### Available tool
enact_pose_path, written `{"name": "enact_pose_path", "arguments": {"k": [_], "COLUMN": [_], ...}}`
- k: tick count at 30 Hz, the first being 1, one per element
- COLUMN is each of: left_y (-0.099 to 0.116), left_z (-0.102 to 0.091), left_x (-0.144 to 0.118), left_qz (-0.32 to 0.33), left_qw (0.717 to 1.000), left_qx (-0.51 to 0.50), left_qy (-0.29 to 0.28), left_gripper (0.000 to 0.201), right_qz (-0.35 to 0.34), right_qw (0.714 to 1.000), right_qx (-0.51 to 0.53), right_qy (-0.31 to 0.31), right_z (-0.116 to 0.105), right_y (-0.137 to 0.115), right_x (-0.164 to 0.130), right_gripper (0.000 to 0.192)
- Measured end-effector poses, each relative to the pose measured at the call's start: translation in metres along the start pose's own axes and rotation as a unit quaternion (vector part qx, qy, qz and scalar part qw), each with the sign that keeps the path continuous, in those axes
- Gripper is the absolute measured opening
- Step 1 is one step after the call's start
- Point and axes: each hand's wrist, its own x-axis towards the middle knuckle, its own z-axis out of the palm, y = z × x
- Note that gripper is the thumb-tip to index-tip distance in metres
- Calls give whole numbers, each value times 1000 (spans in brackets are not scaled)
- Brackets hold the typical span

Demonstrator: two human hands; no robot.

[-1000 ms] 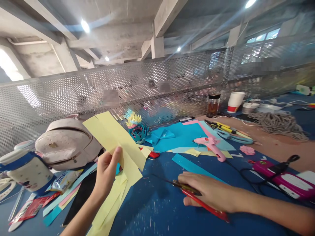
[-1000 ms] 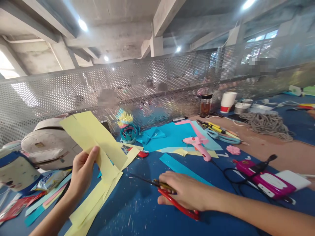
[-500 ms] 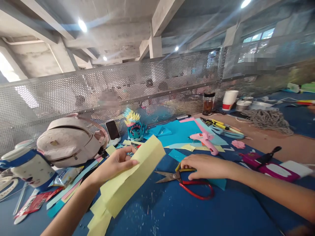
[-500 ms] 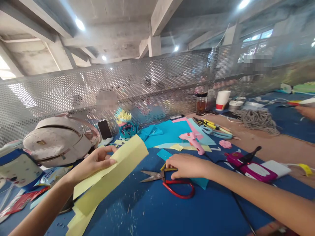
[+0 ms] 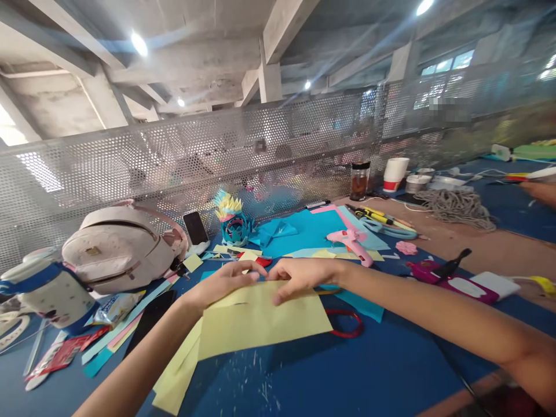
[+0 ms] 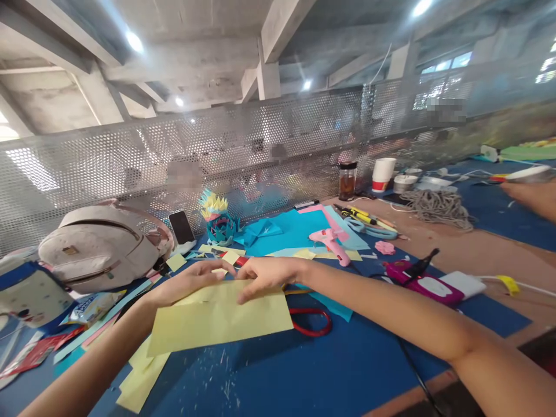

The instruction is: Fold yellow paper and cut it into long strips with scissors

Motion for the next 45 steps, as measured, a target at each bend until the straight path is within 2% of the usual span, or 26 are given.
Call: {"name": "enact_pose_path", "arguments": {"k": [2,5,7,9,12,14,16,19,24,29,33,45], "left_y": [-14,-38,-51,-60,-69,-75,-83,-97,-111,-113,-114,-110], "left_z": [-6,-8,1,15,33,39,42,43,42,39,40,44], "left_x": [-4,-8,-7,-3,6,13,17,19,22,24,24,20], "left_qz": [36,108,114,99,101,98,88,75,77,69,69,45], "left_qw": [991,944,930,945,955,956,960,967,972,975,972,966], "left_qx": [-110,-291,-325,-278,-135,-51,-8,-7,-47,-63,-82,-99], "left_qy": [66,114,127,141,243,272,264,245,218,202,211,234], "left_gripper": [51,63,65,64,52,43,37,34,37,37,43,40], "right_qz": [-34,-75,-86,-87,-109,-131,-141,-128,-95,-87,-90,-102], "right_qw": [991,948,926,926,937,938,938,939,948,949,948,942], "right_qx": [124,261,297,291,259,242,208,156,162,159,162,176], "right_qy": [31,165,217,226,209,211,238,280,257,258,258,265], "right_z": [7,27,42,53,61,62,63,65,67,67,67,66], "right_y": [14,29,35,40,47,53,59,67,73,76,77,77], "right_x": [4,4,6,11,19,23,23,22,21,22,23,26], "right_gripper": [53,53,54,55,55,49,42,35,31,32,32,33]}}
